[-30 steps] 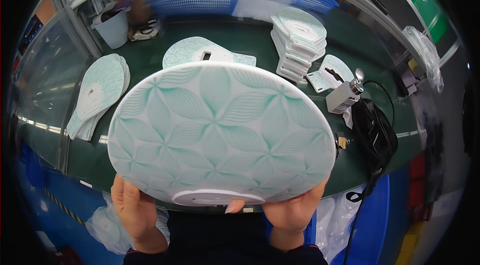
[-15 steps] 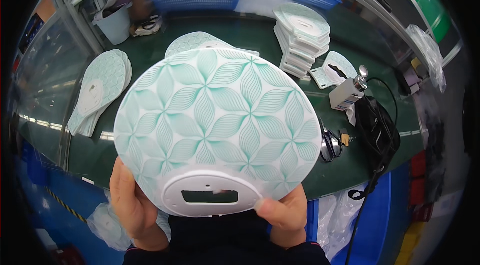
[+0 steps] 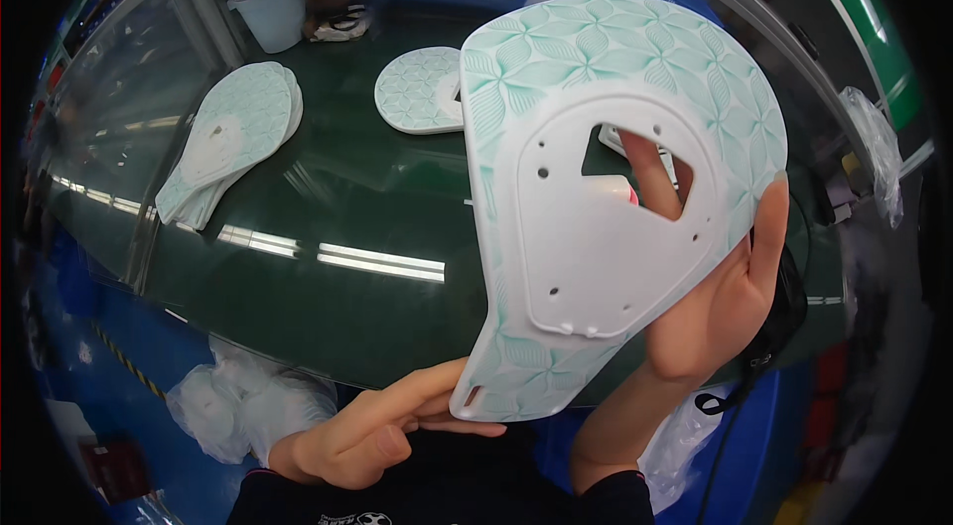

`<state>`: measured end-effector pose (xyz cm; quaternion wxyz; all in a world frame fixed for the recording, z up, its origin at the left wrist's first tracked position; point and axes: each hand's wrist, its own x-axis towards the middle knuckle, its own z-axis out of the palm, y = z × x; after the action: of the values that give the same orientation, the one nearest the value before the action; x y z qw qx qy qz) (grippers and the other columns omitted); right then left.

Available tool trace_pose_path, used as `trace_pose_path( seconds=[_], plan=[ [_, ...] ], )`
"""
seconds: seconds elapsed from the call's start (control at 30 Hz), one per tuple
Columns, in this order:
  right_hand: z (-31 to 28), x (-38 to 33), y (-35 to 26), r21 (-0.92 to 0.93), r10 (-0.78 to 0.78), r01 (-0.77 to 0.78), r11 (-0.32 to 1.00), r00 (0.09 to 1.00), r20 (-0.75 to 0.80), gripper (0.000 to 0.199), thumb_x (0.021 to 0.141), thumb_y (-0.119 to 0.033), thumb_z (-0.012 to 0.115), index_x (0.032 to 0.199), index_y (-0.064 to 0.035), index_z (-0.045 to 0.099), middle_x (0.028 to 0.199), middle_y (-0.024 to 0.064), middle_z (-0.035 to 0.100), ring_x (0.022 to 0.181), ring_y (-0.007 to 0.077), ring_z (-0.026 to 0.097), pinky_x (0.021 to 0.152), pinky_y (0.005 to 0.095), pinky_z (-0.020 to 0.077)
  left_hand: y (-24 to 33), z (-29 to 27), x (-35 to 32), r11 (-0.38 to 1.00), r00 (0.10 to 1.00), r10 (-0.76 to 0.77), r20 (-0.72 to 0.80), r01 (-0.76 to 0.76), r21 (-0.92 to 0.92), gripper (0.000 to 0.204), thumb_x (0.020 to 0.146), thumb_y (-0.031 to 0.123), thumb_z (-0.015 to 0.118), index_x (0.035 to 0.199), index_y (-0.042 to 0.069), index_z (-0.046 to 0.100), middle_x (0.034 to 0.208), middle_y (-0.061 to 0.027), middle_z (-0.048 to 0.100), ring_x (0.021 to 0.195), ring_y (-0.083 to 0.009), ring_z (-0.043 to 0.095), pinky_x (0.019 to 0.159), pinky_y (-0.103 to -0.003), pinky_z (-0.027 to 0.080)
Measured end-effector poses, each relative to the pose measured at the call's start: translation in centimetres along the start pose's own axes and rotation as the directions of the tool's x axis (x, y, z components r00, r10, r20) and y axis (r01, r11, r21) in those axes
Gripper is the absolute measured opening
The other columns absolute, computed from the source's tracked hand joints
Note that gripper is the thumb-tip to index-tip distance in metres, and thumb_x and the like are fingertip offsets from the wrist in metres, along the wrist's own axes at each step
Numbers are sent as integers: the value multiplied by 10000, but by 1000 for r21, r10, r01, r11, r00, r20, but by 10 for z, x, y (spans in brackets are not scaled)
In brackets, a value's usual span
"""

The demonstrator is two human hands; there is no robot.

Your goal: The person cleans white plastic parts with a green geometric pattern using a pink lint roller and a small abrasive block. They repeatedly pick up parts from a green table, roll the lint roller over the surfaces, and rub the edges with the block before placing them back down.

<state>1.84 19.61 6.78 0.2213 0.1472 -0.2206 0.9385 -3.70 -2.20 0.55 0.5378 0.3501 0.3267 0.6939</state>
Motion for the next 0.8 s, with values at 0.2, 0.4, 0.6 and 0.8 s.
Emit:
trace_pose_path(
  seconds=[0.2,0.4,0.6,0.8],
  plan=[
    [-10,16,-8,43,126,-136,990,973,193,688,889,-376,293,1295,40,-74,1359,227,-111,1280,287,-93,1031,425,70,2,11,1,990,998,52,-22,-55,-131,743,859,433,340,1275,-83,4,1323,-269,131,1217,-364,238,933,-517,302],
    [-25,17,-1,125,108,-154,980,943,316,700,883,-338,320,1291,37,-108,1351,231,-145,1280,289,-85,1035,406,99,3,17,-4,982,993,109,-32,-113,-150,730,864,416,337,1269,-89,-3,1318,-283,116,1220,-375,219,920,-529,312],
    [1,11,1,-328,22,-6,945,999,47,565,858,-132,349,1292,53,38,1326,294,51,1256,384,68,1004,468,185,7,10,3,989,986,148,-80,-146,25,792,849,407,412,1276,-85,-39,1326,-289,106,1240,-366,188,990,-462,183],
    [7,-26,57,-952,-2,26,305,1000,27,518,740,7,458,1227,57,291,1266,237,319,1199,402,269,977,460,240,0,-11,31,786,871,480,-102,-375,492,1175,584,277,774,1300,-8,-113,1366,-232,24,1270,-343,98,998,-422,152]
  ],
)
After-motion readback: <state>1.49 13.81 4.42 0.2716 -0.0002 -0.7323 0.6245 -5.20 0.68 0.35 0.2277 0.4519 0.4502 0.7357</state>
